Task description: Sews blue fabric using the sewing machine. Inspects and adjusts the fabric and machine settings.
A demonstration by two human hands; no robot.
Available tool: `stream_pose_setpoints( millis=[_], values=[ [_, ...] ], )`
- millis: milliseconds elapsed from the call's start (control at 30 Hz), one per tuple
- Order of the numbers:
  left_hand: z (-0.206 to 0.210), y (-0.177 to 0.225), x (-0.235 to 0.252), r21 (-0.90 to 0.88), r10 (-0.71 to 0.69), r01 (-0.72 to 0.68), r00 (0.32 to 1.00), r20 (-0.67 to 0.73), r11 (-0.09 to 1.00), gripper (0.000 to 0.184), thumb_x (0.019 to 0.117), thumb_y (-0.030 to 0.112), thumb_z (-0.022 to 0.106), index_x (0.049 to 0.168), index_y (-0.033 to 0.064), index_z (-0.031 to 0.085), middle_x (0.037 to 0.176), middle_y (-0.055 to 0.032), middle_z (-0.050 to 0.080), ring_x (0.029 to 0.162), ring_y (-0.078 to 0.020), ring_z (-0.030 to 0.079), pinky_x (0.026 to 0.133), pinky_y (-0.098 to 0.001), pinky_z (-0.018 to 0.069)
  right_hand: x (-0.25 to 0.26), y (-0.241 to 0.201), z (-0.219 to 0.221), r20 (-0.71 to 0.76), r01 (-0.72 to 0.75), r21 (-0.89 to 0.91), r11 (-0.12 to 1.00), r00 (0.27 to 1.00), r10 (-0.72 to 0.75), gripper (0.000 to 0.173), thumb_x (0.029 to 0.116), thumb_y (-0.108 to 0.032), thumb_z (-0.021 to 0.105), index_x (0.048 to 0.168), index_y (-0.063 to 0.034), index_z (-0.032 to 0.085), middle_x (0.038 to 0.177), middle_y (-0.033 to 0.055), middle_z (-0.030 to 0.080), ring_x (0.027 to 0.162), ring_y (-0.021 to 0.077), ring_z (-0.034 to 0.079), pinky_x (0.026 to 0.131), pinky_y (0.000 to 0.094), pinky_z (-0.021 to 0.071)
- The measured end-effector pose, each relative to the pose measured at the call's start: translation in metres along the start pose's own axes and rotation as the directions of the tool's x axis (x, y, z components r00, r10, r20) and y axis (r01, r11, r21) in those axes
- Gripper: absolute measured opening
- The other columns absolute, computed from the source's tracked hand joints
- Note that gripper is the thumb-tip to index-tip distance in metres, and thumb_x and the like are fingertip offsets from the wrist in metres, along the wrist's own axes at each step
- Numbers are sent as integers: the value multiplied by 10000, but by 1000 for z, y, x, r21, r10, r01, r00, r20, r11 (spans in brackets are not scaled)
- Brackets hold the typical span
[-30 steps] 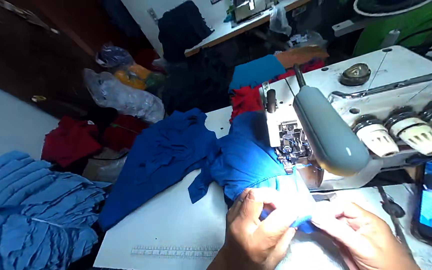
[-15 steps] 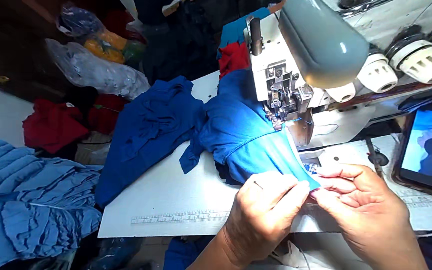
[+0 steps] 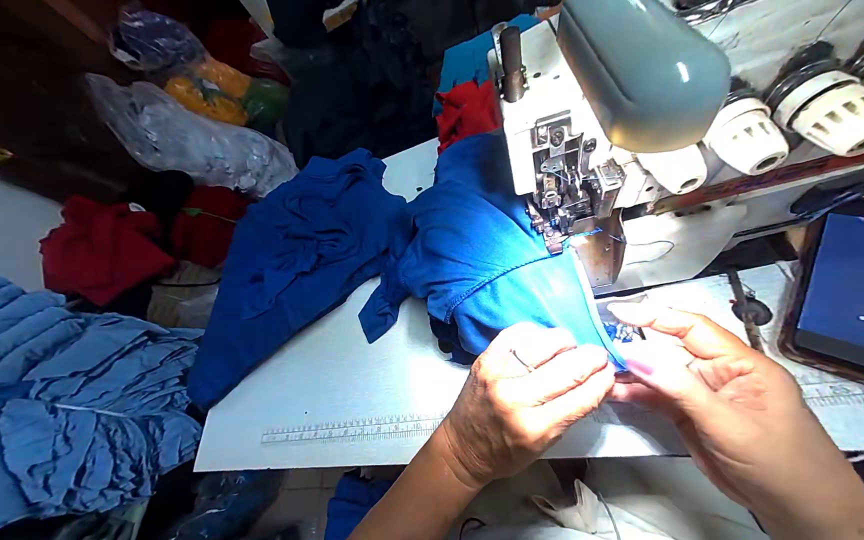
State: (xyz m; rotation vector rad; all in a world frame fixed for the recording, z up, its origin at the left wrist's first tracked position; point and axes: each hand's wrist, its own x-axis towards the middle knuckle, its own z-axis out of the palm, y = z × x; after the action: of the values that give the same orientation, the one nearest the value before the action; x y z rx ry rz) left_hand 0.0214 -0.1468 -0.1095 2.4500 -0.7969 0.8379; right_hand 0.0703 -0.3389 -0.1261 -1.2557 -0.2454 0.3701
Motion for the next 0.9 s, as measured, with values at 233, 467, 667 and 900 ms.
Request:
stream_pose_setpoints(
  millis=[233, 467, 667, 900],
  values=[
    [26, -12, 2, 182, -124, 159, 974, -190, 970, 219, 1021, 393, 594, 1196, 262, 586, 1321, -10, 603, 1359, -160, 492, 1225, -469, 218, 7, -25, 17, 26, 44, 151, 988, 998, -48, 304, 901, 85, 612, 1121, -122, 580, 945, -32, 716, 708, 75, 693, 599, 244, 602],
    [8, -25, -11, 213, -33, 54, 995, -99, 976, 206, 1052, 163, 523, 1148, 182, 704, 1225, -4, 729, 1284, -130, 583, 1217, -391, 243, 2, -11, 0, 174, -9, 47, 999, 985, 1, 300, 948, 64, 585, 1035, -167, 755, 1013, -111, 754, 820, 17, 703, 721, 225, 605],
    [3, -27, -12, 220, -127, 135, 991, -48, 966, 219, 1026, 148, 564, 1112, 169, 764, 1147, -43, 765, 1234, -145, 621, 1205, -386, 238, 10, -6, 1, 171, 44, -68, 997, 985, -32, 253, 968, 35, 583, 1060, -121, 760, 1047, -111, 739, 860, -1, 688, 758, 221, 600],
    [-21, -61, 14, 57, -258, 258, 966, -1, 965, 208, 883, 101, 596, 957, 81, 790, 952, -73, 771, 1053, -156, 713, 1216, -466, 293, 38, -11, 21, 67, 207, -344, 916, 978, -196, 132, 934, 26, 603, 972, 33, 729, 927, -6, 701, 814, -32, 654, 749, 159, 578]
  ],
)
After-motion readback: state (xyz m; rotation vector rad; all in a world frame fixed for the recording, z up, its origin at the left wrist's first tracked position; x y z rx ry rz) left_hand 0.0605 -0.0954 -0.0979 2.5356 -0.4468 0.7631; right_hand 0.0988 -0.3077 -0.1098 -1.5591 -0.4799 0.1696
